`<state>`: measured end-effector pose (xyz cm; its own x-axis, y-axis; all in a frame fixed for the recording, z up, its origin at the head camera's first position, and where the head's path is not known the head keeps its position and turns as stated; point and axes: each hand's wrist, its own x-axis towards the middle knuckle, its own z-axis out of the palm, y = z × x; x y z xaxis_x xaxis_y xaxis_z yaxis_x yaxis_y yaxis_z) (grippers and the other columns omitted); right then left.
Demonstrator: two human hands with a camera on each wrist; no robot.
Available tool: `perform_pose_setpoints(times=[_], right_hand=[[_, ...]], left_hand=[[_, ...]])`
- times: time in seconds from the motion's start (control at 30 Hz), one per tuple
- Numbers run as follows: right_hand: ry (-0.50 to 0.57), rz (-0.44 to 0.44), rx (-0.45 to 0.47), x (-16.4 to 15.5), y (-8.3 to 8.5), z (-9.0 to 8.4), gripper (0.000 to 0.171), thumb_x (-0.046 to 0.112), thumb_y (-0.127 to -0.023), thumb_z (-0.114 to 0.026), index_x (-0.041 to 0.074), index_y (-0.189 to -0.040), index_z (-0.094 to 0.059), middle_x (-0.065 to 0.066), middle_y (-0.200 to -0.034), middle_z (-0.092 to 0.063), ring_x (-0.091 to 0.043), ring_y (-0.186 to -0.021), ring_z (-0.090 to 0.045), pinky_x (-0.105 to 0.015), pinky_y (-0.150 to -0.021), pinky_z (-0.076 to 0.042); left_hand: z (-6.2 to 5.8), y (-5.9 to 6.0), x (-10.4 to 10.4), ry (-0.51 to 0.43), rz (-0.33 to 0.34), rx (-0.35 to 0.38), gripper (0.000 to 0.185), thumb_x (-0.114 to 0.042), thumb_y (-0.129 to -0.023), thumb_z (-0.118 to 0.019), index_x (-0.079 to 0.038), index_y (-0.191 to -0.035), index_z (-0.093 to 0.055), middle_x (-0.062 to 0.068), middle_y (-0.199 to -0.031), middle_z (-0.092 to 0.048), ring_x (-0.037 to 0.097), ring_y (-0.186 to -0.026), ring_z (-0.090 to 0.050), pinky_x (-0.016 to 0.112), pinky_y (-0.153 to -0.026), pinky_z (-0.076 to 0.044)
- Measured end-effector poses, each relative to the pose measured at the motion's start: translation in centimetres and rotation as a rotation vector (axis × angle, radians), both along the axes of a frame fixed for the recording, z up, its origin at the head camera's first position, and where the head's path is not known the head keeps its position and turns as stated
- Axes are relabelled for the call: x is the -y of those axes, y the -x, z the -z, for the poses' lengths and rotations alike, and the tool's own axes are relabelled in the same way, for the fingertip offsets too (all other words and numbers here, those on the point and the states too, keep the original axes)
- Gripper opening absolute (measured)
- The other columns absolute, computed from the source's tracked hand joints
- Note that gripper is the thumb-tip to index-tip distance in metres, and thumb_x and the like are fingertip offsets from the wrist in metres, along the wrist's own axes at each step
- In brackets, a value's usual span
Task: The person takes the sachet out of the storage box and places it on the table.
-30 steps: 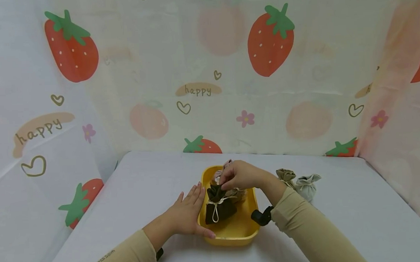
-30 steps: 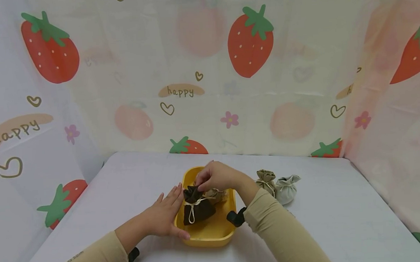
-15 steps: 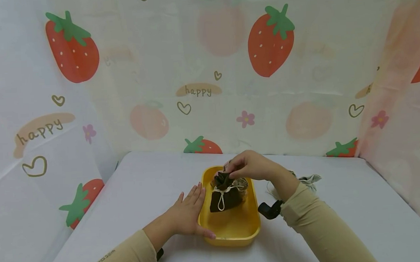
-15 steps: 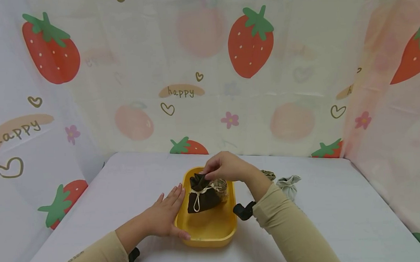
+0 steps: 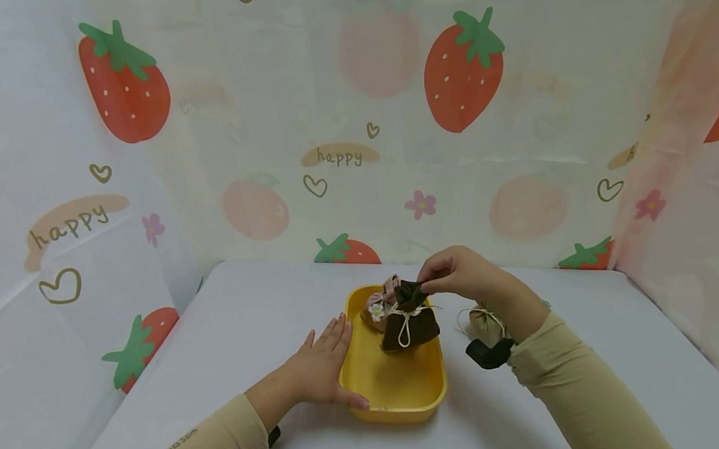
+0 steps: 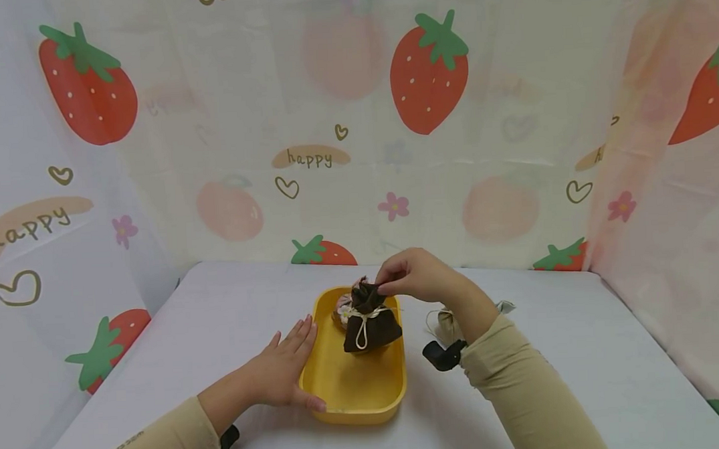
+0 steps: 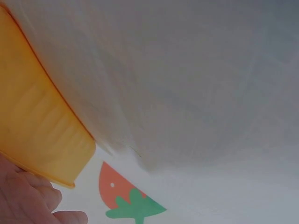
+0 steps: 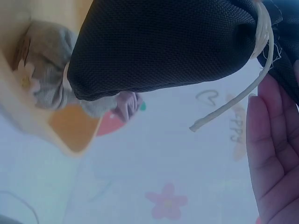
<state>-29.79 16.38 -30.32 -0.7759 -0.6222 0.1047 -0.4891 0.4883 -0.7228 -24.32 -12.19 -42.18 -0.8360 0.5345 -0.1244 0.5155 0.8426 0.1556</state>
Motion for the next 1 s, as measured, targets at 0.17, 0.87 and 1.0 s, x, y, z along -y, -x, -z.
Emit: perform_pose_setpoints(times=[0.17,0.87,1.0], right_hand=[[-0.002,0.018,-0.037,-1.4,-0.1,-0.2,0.005,0.013,-0.083,-0.067,0.01,-0.084,-0.071,-0.002,-0.084,-0.067,-0.018,-0.076,-0.06,-0.032,-0.072,-0.05],[-0.029,0.155,-0.085,-7.8,-1.9,-0.3,0.01,0.017,-0.083,-0.067,0.009,-0.088,-0.071,-0.002,-0.086,-0.067,-0.01,-0.075,-0.058,-0.026,-0.068,-0.049],[-0.016,0.172,-0.087,-8.8,-2.2,0.0,0.009,0.015,-0.083,-0.068,0.008,-0.087,-0.07,-0.002,-0.086,-0.067,-0.008,-0.077,-0.059,-0.026,-0.069,-0.049]], left_hand=[[0.2,0.1,0.0,0.008,-0.001,0.002,0.131,-0.091,-0.055,-0.04,-0.004,-0.147,-0.005,0.013,-0.153,0.005,0.027,-0.14,0.002,0.057,-0.106,-0.011],[0.1,0.0,0.0,0.014,0.001,-0.001,0.132,-0.091,-0.055,-0.039,-0.004,-0.147,-0.004,0.013,-0.152,0.006,0.028,-0.14,0.001,0.057,-0.106,-0.012],[0.1,0.0,0.0,0.01,-0.001,0.002,0.131,-0.091,-0.055,-0.039,-0.004,-0.147,-0.004,0.013,-0.152,0.006,0.028,-0.14,0.002,0.057,-0.106,-0.012]])
